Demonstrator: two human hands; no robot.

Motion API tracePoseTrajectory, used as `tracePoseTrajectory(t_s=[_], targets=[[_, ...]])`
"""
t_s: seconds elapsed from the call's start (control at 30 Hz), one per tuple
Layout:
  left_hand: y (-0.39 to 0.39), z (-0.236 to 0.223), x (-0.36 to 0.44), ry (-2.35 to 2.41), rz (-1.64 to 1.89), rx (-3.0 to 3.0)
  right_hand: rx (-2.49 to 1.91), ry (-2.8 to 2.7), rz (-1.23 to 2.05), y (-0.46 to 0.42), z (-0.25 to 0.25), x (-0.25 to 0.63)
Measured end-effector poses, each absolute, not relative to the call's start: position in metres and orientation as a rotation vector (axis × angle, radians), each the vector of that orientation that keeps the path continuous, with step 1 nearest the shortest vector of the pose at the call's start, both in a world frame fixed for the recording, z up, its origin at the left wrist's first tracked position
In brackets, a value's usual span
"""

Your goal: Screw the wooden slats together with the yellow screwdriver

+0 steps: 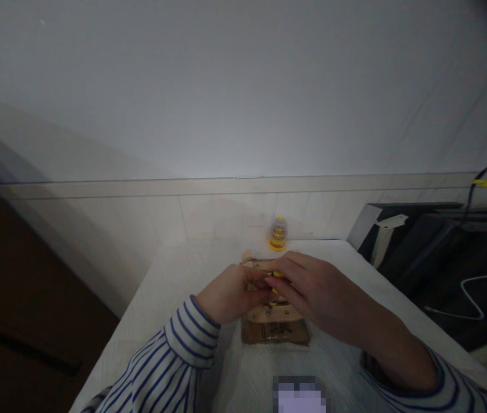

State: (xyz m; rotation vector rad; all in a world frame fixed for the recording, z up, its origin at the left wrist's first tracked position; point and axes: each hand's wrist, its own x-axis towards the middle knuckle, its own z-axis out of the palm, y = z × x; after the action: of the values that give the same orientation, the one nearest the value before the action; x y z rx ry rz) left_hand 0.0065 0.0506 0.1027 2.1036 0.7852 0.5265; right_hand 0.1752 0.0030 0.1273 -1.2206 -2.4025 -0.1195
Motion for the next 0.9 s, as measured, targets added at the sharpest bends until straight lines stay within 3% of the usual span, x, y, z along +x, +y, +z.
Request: tracePoseTrajectory(t_s=[0.9], targets=[[0.0535, 0.101, 0.006, 0.881, 0.531, 2.071, -1.134, -2.403, 0.076, 0.0064, 0.1279, 0.1797]])
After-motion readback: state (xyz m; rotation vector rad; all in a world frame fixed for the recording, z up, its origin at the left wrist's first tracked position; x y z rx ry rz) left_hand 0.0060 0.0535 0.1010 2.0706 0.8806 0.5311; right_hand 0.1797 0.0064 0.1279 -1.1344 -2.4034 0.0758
